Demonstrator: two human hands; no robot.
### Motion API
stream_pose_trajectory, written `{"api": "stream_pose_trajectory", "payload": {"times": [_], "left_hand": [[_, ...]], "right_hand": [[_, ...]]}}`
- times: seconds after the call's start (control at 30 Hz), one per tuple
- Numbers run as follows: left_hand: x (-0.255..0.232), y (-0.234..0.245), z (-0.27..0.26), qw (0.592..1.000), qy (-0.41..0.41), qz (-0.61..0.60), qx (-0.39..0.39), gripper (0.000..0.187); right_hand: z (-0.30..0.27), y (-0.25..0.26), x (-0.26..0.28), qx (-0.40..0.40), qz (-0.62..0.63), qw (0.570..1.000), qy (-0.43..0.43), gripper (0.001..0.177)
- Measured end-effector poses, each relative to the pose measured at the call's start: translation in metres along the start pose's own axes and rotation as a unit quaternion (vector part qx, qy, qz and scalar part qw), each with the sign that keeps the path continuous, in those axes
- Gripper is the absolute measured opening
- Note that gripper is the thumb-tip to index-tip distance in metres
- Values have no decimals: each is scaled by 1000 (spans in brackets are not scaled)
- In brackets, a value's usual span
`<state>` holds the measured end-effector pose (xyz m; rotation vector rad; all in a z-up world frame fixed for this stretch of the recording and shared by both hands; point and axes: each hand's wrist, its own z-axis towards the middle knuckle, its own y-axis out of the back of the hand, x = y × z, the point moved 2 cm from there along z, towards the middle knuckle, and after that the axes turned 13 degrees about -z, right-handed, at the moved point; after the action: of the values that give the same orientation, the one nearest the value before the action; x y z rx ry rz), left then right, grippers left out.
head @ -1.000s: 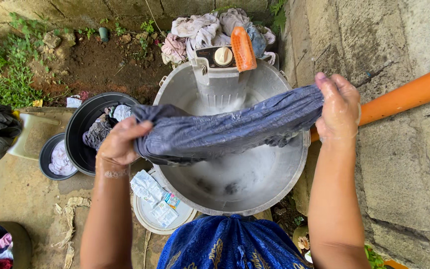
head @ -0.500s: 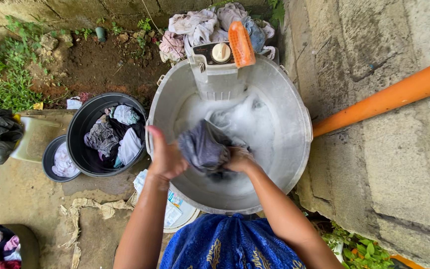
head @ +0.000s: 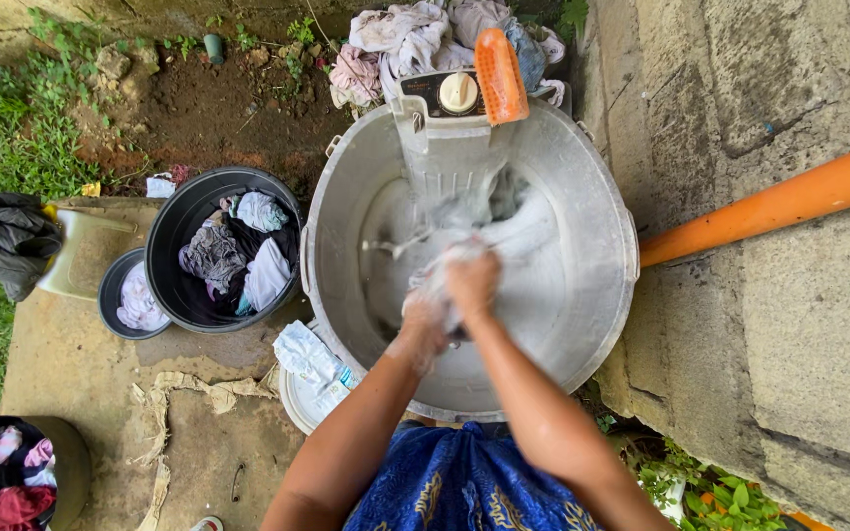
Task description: The person washes laundry by scrubbing garments with a brush and by hand in a tub of soapy water, then soaking and wringing them.
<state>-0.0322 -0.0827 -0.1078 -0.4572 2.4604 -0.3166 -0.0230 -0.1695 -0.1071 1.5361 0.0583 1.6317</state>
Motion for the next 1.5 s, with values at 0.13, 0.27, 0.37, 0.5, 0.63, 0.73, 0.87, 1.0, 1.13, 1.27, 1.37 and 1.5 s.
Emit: {"api": "stream_pose_trajectory", "payload": {"times": [0.13, 0.27, 0.37, 0.5, 0.63, 0.73, 0.87, 1.0, 1.13, 1.27, 1.37, 1.5], "left_hand": [[-5, -15, 3, 996, 1, 75, -51, 45], [-30, -10, 8, 981, -58, 173, -61, 53], [-57, -16, -13, 967, 21, -57, 247, 59], [-162, 36, -64, 976, -4, -59, 209, 75], [-208, 64, -86, 966, -80, -51, 242, 88], [-219, 76, -101, 959, -90, -57, 264, 93], [-210, 68, -113, 795, 20, -278, 539, 118], [-130, 40, -70, 983, -79, 55, 159, 123], [-103, 5, -75, 937, 31, -33, 347, 133], [-135, -8, -97, 940, 27, -67, 334, 141], [-169, 24, -113, 955, -44, -190, 224, 134], [-143, 39, -70, 979, -42, -140, 140, 103]], "right_hand": [[11, 13, -22, 8, 51, 981, -189, 15], [-45, 39, 37, 16, 61, 998, -13, 34], [-11, 64, 23, -3, 253, 950, -181, 14], [65, 155, -20, -184, 292, 904, -251, 1], [84, 206, 4, -115, 379, 907, -143, 27], [96, 222, 42, -79, 383, 914, -110, 29], [113, 230, 87, -13, 335, 933, -133, 10], [118, 172, 78, 240, 102, 956, -132, 42], [65, 88, 6, 488, -313, 772, 261, 95], [19, 20, -78, 475, -212, 853, 53, 77], [-10, 6, -103, 343, -99, 930, -88, 65], [1, 26, -35, 145, 210, 967, 2, 44]]}}
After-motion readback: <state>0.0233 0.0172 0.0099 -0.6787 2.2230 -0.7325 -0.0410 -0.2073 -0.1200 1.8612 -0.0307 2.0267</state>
